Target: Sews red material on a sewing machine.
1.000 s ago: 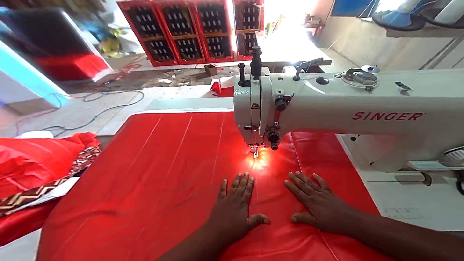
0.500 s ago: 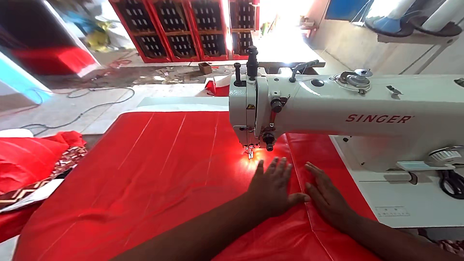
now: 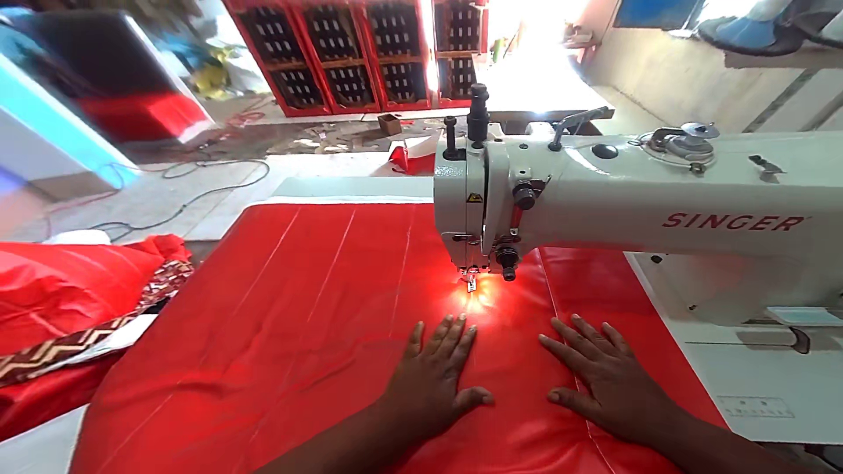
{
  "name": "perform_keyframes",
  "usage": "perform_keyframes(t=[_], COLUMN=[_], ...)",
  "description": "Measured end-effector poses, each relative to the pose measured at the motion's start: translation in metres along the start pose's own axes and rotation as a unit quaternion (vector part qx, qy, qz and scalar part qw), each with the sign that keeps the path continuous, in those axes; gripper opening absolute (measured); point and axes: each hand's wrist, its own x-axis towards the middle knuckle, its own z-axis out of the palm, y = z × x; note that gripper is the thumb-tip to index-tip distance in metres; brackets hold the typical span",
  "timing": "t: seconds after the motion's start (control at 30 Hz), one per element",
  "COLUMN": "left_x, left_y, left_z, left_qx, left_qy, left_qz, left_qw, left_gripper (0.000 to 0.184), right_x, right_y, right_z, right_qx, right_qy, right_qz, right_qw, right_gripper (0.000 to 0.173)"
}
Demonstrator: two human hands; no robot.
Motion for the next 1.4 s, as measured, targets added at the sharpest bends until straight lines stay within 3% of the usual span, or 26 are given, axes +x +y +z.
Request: perform_keyframes(t=[0.1, 0.2, 0.43, 0.67, 1.07, 1.4], left_x=[-0.017, -0.016, 0.004, 0.03, 0.071, 0.095], left_y=[-0.02, -0.022, -0.025, -0.038, -0.06, -0.071], left_z=[0.015, 0.015, 0.001, -0.011, -0.032, -0.043], left_qx=[0.01, 0.016, 0.007, 0.001, -0.016, 0.0], left_qy=[0.085, 0.099, 0.028, 0.024, 0.047, 0.062], left_qz=[-0.02, -0.017, -0.039, -0.044, -0.03, -0.028], left_qw=[0.996, 0.995, 0.999, 0.999, 0.998, 0.998], left_gripper=[0.107, 0.11, 0.112, 0.109, 0.102, 0.096], right_x=[0.0, 0.0, 0.018, 0.048, 0.091, 0.122], right_y=[0.003, 0.004, 0.018, 0.03, 0.046, 0.055], right_z=[0.003, 0.006, 0.003, -0.005, -0.01, -0.024], right_qx=[-0.004, -0.004, -0.012, -0.018, -0.018, 0.009], right_qy=[0.016, 0.033, 0.023, -0.026, -0.033, -0.069], right_qz=[-0.007, -0.011, -0.004, 0.014, 0.031, 0.036], right_qw=[1.0, 0.999, 1.0, 0.999, 0.999, 0.997], right_gripper=[0.082, 0.082, 0.084, 0.088, 0.088, 0.075])
